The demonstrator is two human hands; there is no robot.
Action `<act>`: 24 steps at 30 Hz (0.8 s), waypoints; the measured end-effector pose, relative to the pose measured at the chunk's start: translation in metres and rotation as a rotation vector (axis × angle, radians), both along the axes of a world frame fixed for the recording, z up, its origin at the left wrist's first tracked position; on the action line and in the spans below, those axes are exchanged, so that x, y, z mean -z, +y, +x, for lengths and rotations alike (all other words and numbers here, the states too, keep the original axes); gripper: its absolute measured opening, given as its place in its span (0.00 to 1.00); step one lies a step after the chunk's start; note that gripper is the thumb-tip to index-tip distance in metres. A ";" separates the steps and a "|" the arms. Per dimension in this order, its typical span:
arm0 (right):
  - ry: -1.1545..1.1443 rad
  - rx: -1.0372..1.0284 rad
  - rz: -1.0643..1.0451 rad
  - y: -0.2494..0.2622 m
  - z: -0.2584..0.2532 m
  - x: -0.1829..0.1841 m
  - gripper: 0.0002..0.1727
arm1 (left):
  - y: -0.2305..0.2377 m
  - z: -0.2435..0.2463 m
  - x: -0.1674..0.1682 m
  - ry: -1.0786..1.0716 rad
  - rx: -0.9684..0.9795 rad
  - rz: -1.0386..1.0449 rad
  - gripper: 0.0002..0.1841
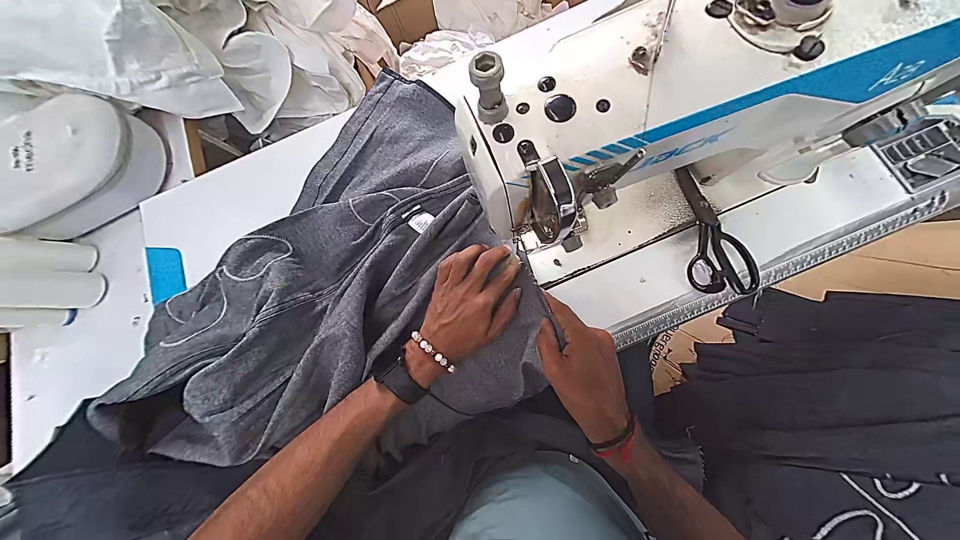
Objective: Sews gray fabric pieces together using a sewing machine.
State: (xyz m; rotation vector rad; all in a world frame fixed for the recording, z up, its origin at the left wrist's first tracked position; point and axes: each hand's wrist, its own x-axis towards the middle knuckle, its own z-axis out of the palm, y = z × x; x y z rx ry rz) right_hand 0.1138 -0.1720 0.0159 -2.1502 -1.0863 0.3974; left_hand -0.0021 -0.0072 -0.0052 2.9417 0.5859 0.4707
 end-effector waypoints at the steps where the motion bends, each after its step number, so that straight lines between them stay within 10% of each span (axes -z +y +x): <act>1: -0.005 -0.001 -0.001 0.000 -0.001 0.001 0.23 | 0.000 0.000 -0.001 0.003 0.003 0.018 0.22; 24: -0.074 -0.023 0.011 0.000 -0.001 -0.006 0.24 | 0.010 -0.003 -0.001 0.020 0.020 -0.018 0.22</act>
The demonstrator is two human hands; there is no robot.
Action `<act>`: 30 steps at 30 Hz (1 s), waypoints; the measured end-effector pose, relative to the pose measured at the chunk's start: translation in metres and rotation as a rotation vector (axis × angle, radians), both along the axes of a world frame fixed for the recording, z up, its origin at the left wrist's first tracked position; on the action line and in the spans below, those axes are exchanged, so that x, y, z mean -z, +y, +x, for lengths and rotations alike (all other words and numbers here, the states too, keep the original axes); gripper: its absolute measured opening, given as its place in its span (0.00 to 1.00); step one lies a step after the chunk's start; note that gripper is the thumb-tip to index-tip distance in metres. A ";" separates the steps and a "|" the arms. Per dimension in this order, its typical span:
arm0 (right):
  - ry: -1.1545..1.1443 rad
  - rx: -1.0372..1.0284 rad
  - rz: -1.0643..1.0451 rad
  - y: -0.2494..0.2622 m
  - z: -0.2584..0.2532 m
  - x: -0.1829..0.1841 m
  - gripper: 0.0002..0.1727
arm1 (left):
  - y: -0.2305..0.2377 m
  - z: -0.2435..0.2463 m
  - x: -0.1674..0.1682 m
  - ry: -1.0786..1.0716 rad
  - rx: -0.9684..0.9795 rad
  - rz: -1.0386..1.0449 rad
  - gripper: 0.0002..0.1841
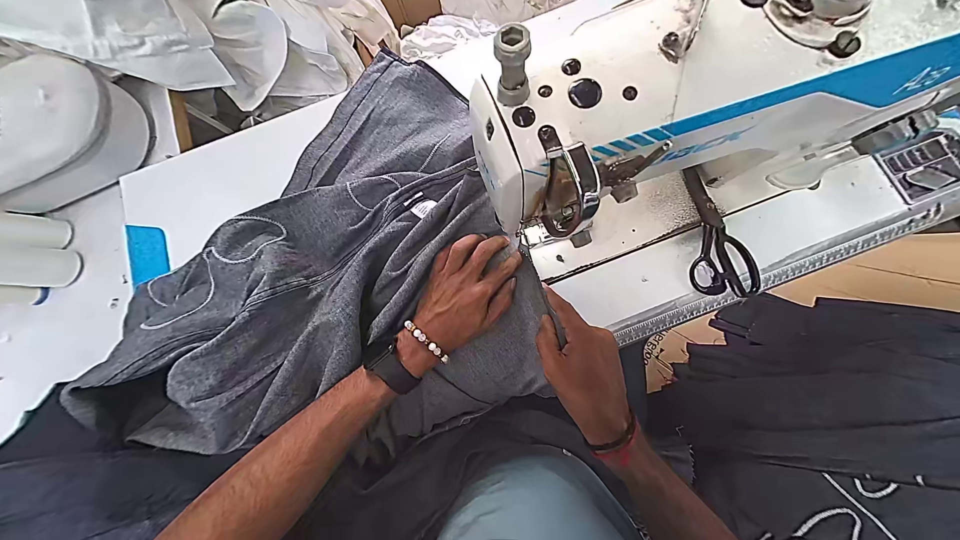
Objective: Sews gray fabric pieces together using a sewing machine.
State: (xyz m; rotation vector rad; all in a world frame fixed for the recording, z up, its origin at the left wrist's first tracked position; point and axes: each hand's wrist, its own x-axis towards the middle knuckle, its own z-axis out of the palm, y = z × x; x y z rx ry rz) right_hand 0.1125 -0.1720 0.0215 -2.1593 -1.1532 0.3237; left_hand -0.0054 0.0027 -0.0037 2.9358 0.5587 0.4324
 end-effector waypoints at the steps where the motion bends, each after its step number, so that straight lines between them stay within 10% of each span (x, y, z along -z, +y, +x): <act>1: -0.011 -0.001 0.001 0.001 0.000 0.001 0.24 | 0.004 0.000 0.000 -0.003 0.025 0.013 0.21; 9: -0.073 -0.046 -0.033 0.005 0.004 0.002 0.24 | -0.045 0.009 0.002 0.026 -0.194 -0.024 0.26; 30: -0.238 -0.101 -0.157 0.038 0.016 -0.032 0.21 | 0.046 0.004 -0.028 0.065 0.337 0.164 0.18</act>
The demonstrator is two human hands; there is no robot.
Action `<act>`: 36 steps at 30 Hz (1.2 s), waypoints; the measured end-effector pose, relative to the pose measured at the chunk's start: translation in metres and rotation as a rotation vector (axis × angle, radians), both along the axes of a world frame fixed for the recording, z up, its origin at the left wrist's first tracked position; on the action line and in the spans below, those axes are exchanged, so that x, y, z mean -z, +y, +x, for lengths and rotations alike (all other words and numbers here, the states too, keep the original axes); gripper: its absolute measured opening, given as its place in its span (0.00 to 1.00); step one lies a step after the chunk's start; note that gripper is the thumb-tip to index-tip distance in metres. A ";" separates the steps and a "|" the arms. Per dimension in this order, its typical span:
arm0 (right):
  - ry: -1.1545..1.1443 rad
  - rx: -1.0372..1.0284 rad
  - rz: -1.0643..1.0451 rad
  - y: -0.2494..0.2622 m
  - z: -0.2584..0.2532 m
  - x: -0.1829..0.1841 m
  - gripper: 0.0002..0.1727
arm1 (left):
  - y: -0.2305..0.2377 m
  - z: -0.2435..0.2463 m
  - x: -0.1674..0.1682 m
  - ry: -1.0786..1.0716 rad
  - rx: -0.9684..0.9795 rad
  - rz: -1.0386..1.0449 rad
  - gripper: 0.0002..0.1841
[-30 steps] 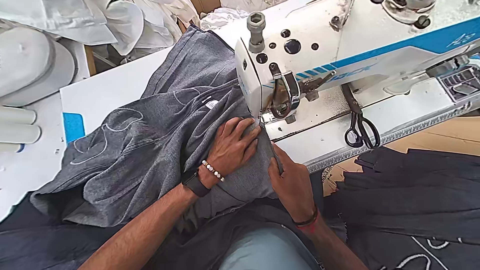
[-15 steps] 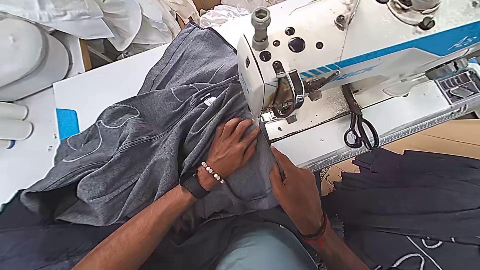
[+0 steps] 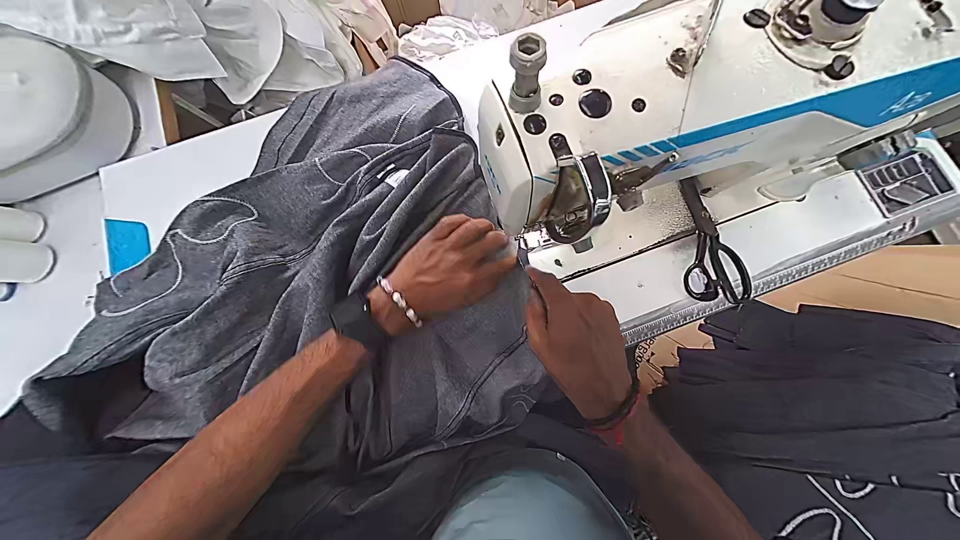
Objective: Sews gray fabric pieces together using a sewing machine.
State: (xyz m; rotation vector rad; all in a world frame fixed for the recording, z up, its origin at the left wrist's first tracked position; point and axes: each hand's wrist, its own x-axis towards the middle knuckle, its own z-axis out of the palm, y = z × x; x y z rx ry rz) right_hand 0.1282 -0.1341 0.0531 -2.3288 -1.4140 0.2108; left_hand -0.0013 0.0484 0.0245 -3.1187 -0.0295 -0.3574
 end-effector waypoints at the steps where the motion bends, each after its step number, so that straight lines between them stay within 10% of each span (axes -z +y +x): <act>1: 0.037 0.010 0.011 0.006 0.003 0.005 0.23 | -0.018 0.002 -0.002 0.018 -0.084 -0.035 0.18; 5: 0.159 0.006 -0.052 0.025 0.021 0.030 0.31 | -0.074 -0.009 0.027 -0.011 -0.403 -0.278 0.30; 14: 0.123 0.017 -0.015 -0.049 0.019 0.021 0.37 | -0.019 -0.025 0.019 0.136 -0.043 -0.186 0.31; 22: -0.029 0.258 0.157 -0.122 0.002 0.059 0.12 | -0.038 -0.020 0.020 0.046 -0.003 -0.286 0.23; 25: 0.038 -0.019 0.262 -0.139 -0.014 0.057 0.07 | -0.063 -0.012 0.017 -0.033 -0.190 -0.442 0.18; 32: 0.529 -0.768 -0.690 -0.098 -0.026 0.042 0.13 | -0.071 -0.012 0.027 -0.122 -0.114 -0.220 0.18; 36: 0.566 -0.293 0.162 -0.065 0.007 0.024 0.13 | -0.070 -0.014 0.028 -0.104 -0.081 -0.226 0.19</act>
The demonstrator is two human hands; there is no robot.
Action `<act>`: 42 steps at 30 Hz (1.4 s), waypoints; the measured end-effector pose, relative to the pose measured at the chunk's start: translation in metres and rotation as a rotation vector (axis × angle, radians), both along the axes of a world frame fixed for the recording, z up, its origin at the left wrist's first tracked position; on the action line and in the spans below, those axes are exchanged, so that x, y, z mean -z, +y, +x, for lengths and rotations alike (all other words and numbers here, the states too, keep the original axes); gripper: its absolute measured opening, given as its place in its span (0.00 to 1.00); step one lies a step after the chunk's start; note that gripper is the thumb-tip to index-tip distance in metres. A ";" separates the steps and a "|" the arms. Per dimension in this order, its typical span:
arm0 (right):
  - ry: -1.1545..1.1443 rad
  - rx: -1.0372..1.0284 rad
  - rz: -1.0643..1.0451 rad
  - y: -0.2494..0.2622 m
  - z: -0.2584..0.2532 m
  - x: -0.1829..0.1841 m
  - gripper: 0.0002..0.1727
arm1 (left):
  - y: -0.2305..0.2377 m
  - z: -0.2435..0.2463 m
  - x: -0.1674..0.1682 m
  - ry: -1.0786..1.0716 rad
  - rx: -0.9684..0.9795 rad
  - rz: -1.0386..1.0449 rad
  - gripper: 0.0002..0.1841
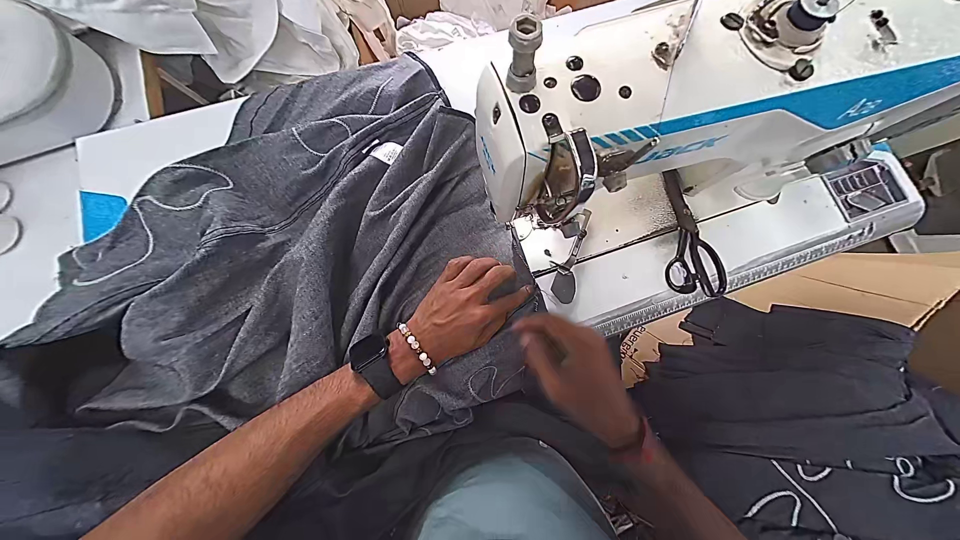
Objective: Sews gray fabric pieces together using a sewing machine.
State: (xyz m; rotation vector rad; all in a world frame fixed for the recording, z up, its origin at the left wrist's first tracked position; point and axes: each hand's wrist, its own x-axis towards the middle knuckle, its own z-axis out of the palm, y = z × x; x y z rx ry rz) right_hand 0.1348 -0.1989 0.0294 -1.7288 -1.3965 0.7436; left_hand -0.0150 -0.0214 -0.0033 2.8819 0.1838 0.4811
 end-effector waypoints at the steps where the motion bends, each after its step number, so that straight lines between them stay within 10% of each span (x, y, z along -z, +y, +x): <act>1: -0.062 0.141 0.042 0.011 0.015 0.000 0.14 | 0.000 0.001 0.000 0.007 0.008 0.001 0.20; 5: -0.423 0.474 -0.089 0.035 0.050 0.001 0.15 | 0.002 0.003 -0.002 0.028 0.009 0.026 0.21; 15: -0.435 0.450 -0.220 0.063 0.006 0.006 0.13 | 0.004 0.004 -0.005 -0.069 -0.121 -0.106 0.14; 24: -0.450 0.395 -0.143 0.062 0.009 0.005 0.08 | 0.007 0.014 -0.004 0.129 -0.330 0.043 0.27; 34: -0.634 0.195 -0.076 0.032 -0.002 0.005 0.15 | 0.011 0.012 -0.003 0.057 -0.100 -0.037 0.24; 42: -0.593 0.420 0.264 -0.056 -0.049 0.091 0.24 | -0.001 0.006 0.000 0.016 -0.084 -0.061 0.20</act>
